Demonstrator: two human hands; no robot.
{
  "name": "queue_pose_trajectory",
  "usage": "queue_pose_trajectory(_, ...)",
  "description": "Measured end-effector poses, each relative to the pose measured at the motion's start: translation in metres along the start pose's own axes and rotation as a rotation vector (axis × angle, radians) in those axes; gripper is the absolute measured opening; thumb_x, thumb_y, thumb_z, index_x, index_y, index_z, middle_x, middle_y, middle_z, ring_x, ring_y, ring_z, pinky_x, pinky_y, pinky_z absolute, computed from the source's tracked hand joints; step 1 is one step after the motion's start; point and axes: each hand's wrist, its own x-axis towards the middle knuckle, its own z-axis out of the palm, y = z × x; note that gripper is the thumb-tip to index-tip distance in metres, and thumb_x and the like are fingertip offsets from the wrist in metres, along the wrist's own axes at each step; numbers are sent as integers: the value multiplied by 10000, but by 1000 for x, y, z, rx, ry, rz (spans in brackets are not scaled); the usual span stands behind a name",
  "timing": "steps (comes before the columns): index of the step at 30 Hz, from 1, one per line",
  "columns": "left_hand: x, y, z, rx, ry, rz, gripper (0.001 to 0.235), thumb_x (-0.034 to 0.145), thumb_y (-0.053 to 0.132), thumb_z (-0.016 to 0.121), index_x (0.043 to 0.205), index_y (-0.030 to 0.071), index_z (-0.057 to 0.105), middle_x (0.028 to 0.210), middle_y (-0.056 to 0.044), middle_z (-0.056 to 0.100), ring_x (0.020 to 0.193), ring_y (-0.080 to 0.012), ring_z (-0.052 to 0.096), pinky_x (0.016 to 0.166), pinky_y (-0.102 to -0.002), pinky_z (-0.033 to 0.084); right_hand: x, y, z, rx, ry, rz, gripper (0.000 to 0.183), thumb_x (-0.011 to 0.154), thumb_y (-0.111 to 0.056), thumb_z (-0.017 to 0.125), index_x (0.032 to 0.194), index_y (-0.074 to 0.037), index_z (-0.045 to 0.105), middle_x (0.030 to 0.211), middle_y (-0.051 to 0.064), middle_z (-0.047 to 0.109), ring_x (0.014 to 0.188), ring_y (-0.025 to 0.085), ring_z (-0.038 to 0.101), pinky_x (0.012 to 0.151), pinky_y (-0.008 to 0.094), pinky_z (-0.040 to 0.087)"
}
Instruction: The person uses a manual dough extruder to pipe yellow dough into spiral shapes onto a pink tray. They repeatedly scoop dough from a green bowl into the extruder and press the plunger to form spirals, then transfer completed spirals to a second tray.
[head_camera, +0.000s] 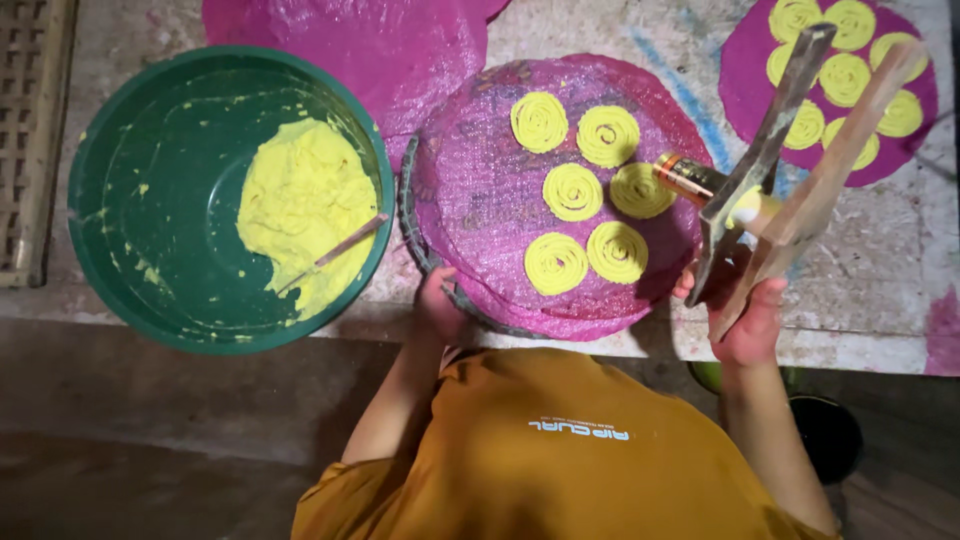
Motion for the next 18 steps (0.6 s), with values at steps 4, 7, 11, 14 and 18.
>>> queue_pose_trajectory(4, 15, -20, 13, -18, 77, 24, 520, 944, 270, 440, 1293, -93, 570, 1343, -236, 619, 1275, -375, 555, 1141, -502, 393, -5, -3, -7, -23, 26, -11, 893, 978, -833, 413, 1410, -54, 481, 1014, 127, 603, 962, 261, 584, 888, 432, 475)
queue_pose_trajectory(7, 13, -28, 30, 1, 56, 97, 498, 911, 208, 467, 1314, -74, 540, 1322, -220, 635, 1267, -371, 566, 1130, -512, 408, -8, -2, -13, -10, 34, -4, 881, 986, -828, 405, 1397, -53, 475, 1043, 126, 609, 958, 262, 589, 885, 430, 480)
queue_pose_trajectory(11, -22, -18, 60, 1745, 364, 606, 398, 935, 134, 586, 1311, 10, 635, 1315, -167, 653, 1249, -304, 646, 1120, -422, 511, -13, -6, -28, -111, 24, 60, 901, 969, -826, 390, 1376, -29, 488, 1032, 119, 620, 951, 239, 608, 865, 404, 491)
queue_pose_trajectory(14, -49, -19, 104, 1009, 579, 794, 685, 846, 28, 572, 1492, -7, 345, 1455, -164, 368, 1230, -325, 535, 1037, -466, 463, -7, -11, -38, -233, -90, 111, 885, 984, -796, 376, 1353, -4, 518, 998, 119, 633, 918, 220, 626, 832, 376, 502)
queue_pose_trajectory(18, -66, -14, 182, 1243, 151, 1009, 699, 974, 114, 585, 1590, -29, 287, 1638, -202, 293, 1515, -315, 329, 1264, -434, 279, 27, -10, -39, -252, -357, 317, 806, 1021, -681, 365, 1433, -11, 544, 939, 121, 661, 816, 200, 638, 732, 358, 523)
